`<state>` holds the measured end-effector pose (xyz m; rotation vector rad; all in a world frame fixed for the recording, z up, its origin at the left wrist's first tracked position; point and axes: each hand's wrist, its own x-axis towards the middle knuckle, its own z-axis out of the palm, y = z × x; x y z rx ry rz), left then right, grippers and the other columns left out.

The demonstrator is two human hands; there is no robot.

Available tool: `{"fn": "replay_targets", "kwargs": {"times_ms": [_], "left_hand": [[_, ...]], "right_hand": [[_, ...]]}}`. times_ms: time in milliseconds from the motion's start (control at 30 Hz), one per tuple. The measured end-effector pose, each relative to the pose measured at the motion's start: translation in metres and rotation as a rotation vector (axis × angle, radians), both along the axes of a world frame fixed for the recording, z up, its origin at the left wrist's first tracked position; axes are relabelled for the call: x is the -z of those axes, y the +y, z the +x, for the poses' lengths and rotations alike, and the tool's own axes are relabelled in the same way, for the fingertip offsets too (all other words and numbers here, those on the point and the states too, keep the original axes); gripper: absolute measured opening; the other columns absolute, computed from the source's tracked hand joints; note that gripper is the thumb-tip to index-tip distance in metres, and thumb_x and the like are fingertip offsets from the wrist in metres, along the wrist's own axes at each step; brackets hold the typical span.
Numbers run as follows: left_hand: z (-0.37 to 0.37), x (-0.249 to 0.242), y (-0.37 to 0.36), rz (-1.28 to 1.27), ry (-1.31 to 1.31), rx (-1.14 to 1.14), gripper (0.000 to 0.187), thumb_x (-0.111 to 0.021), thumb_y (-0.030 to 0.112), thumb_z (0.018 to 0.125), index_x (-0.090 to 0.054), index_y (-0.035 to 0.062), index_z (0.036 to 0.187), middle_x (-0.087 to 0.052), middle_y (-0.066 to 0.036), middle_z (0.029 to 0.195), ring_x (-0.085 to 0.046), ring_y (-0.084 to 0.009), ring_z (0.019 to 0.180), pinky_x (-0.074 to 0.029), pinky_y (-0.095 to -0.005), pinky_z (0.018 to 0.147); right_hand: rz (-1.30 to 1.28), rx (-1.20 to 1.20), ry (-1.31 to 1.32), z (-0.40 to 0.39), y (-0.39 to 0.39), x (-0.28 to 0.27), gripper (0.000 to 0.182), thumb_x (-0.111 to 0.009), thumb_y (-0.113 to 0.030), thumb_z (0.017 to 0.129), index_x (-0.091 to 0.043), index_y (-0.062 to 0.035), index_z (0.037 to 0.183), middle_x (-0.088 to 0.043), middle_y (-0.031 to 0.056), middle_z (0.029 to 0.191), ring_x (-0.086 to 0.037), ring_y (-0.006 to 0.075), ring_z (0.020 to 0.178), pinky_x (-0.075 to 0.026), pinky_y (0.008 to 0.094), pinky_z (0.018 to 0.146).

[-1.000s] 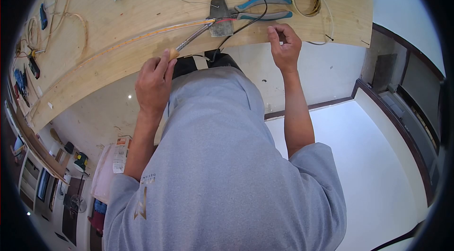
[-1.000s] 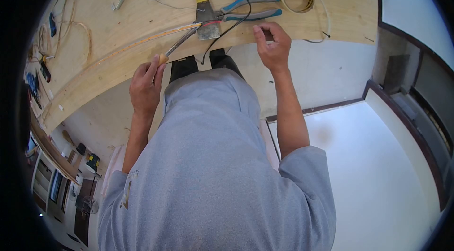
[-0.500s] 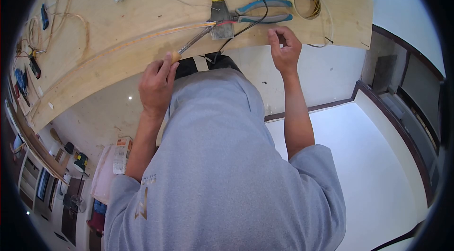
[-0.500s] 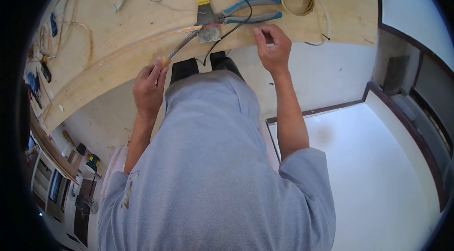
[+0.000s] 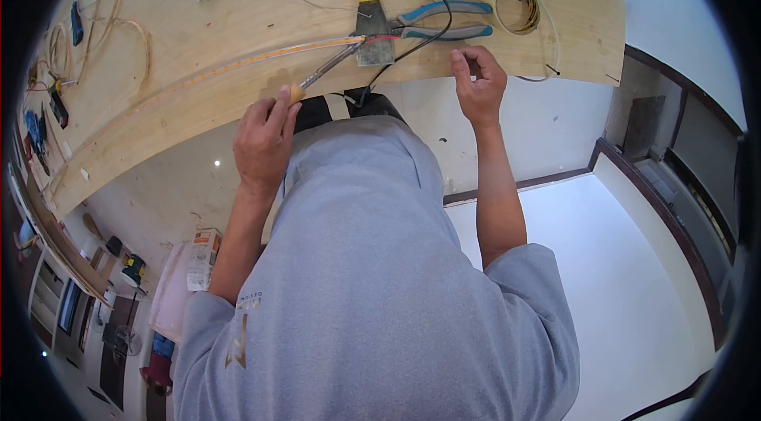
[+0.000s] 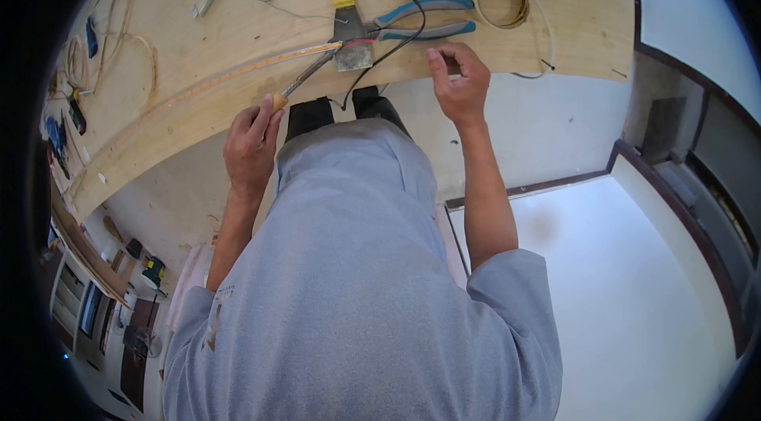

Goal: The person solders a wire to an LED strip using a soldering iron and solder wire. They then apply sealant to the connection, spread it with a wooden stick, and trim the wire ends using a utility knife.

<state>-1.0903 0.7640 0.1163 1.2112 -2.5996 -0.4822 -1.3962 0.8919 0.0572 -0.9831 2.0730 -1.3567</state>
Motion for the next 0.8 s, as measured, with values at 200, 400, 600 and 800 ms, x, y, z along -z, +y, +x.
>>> {"fn": "replay_targets", "kwargs": {"times_ms": [200,400,600,800], "left_hand": [[0.0,0.0,0.0,-0.032,0.017,0.01,0.034,-0.078,0.015,0.082,-0.071,0.0081,0.115,-0.066,-0.009,0.089,-0.064,-0.0235,0.077,-0.052,-0.0351,0.067],[0.001,0.006,0.003,0.014,0.066,-0.022,0.032,-0.077,0.012,0.082,-0.071,0.0051,0.113,-0.067,-0.011,0.09,-0.066,-0.0244,0.078,-0.053,-0.0348,0.067],[-0.002,0.004,0.01,0.196,0.084,-0.097,0.029,-0.075,0.012,0.084,-0.07,0.0018,0.111,-0.067,-0.012,0.088,-0.066,-0.0246,0.074,-0.053,-0.0335,0.064],[0.0,0.007,0.006,0.108,0.092,-0.054,0.029,-0.074,0.011,0.085,-0.07,0.0035,0.113,-0.067,-0.013,0.089,-0.065,-0.0251,0.074,-0.053,-0.034,0.064]], "right_hand": [[-0.005,-0.003,0.008,0.0,-0.001,0.0,0.013,-0.072,-0.011,0.088,-0.065,-0.0004,0.086,-0.065,0.0052,0.076,-0.063,0.0114,0.066,-0.05,0.0235,0.063],[-0.002,-0.001,0.012,0.0,-0.001,0.0,0.013,-0.072,-0.011,0.088,-0.065,-0.0004,0.086,-0.065,0.0052,0.075,-0.063,0.0112,0.066,-0.05,0.0236,0.063],[-0.006,-0.002,0.006,0.0,0.0,0.001,0.012,-0.072,-0.01,0.089,-0.065,-0.0003,0.086,-0.065,0.0051,0.076,-0.062,0.0108,0.066,-0.05,0.0234,0.063],[-0.009,-0.002,-0.005,0.0,-0.001,-0.001,0.012,-0.072,-0.01,0.089,-0.065,-0.0002,0.086,-0.064,0.0049,0.077,-0.062,0.0107,0.067,-0.05,0.0233,0.064]]}}
